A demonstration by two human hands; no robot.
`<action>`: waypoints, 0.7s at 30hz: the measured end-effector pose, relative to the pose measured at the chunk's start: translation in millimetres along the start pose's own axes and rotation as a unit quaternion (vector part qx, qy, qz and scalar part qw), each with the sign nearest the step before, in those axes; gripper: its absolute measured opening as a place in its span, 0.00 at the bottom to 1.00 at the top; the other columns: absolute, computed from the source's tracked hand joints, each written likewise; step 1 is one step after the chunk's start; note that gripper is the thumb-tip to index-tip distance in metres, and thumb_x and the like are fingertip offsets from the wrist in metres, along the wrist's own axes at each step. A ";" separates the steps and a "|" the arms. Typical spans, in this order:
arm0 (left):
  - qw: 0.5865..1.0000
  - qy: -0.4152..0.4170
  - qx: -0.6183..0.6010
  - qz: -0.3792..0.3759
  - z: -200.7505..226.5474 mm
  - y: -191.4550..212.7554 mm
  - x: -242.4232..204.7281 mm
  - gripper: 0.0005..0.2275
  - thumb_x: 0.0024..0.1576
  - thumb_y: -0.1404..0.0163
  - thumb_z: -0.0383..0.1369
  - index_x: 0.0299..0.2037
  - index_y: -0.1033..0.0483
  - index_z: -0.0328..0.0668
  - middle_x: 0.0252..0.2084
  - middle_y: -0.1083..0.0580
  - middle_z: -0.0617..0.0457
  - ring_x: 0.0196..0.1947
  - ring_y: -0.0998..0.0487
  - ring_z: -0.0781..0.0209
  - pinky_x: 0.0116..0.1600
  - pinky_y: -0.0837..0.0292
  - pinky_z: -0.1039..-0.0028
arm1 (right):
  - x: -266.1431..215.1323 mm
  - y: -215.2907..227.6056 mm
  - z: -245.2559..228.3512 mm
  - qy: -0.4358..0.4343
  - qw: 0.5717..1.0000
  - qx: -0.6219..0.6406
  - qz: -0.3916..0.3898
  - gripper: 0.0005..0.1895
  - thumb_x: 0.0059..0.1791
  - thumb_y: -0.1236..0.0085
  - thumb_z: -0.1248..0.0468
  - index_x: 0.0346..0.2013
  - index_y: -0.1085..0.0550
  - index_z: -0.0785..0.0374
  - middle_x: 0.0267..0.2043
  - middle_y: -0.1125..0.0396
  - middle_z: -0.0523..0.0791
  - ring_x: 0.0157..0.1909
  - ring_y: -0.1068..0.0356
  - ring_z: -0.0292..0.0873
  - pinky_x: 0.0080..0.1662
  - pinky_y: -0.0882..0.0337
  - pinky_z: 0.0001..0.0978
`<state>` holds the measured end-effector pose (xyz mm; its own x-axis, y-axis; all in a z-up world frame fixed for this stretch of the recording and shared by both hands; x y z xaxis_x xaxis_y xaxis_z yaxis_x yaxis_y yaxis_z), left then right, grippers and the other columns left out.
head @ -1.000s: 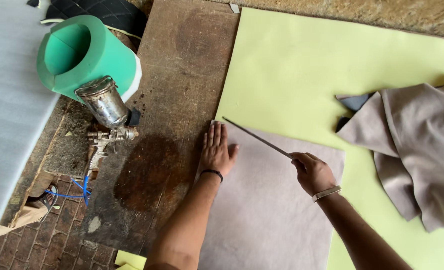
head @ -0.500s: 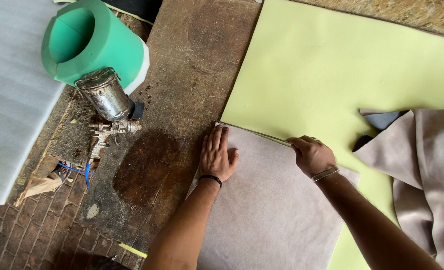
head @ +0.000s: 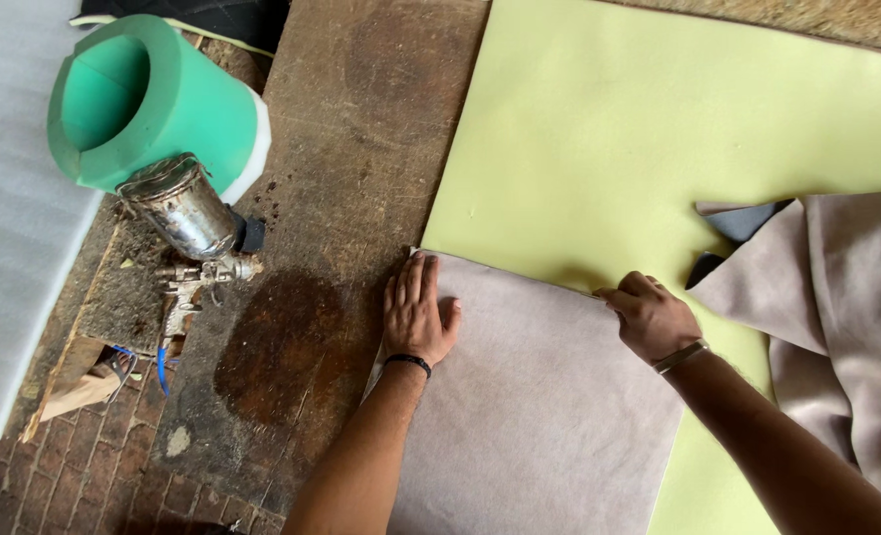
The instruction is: The person uses a spray gun to apply adhesive to a gray fabric piece, then places it onto a beige fabric sheet and presses it down. They repeat this process with additional fabric pieces, aligning and smoothing each layer on a wooden workbench.
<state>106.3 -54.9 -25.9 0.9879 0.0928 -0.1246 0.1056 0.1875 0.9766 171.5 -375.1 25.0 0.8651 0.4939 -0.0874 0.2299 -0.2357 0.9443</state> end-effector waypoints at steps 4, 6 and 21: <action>1.000 -0.004 0.002 0.004 0.8 0.4 -4.6 0.38 0.61 0.58 0.54 0.76 0.56 0.42 0.78 0.53 0.40 0.76 0.51 0.46 0.75 0.60 0.48 | 2.3 -20.1 0.2 0.001 1.000 0.003 -0.019 0.18 0.51 0.51 0.72 0.48 0.20 0.48 0.41 0.30 0.40 0.45 0.28 0.42 0.44 0.23 0.34; 1.000 -0.003 0.008 0.006 1.4 -0.8 -4.0 0.37 0.61 0.58 0.54 0.76 0.56 0.43 0.78 0.53 0.41 0.76 0.51 0.46 0.76 0.60 0.49 | -5.8 -22.1 12.3 -0.011 0.999 -0.002 -0.031 0.24 0.49 0.53 0.75 0.51 0.20 0.47 0.41 0.31 0.41 0.46 0.29 0.41 0.45 0.23 0.34; 1.000 -0.002 0.002 0.015 4.4 -0.4 1.6 0.36 0.60 0.56 0.51 0.76 0.53 0.46 0.78 0.52 0.44 0.77 0.51 0.47 0.77 0.59 0.50 | -142.4 40.3 163.2 -0.039 0.996 -0.078 0.025 0.21 0.43 0.43 0.71 0.48 0.20 0.48 0.51 0.28 0.38 0.50 0.27 0.43 0.46 0.22 0.35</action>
<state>108.3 -59.1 -25.7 0.9909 0.0948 -0.0953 0.0770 0.1804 0.9806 130.3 -591.5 23.8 0.9075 0.4162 -0.0570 0.1180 -0.1221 0.9855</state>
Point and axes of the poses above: each hand's wrist, its own x-axis towards the middle knuckle, its own y-axis out of the back of the hand, z = x × y, the point moved 6 cm from there along x, towards the middle knuckle
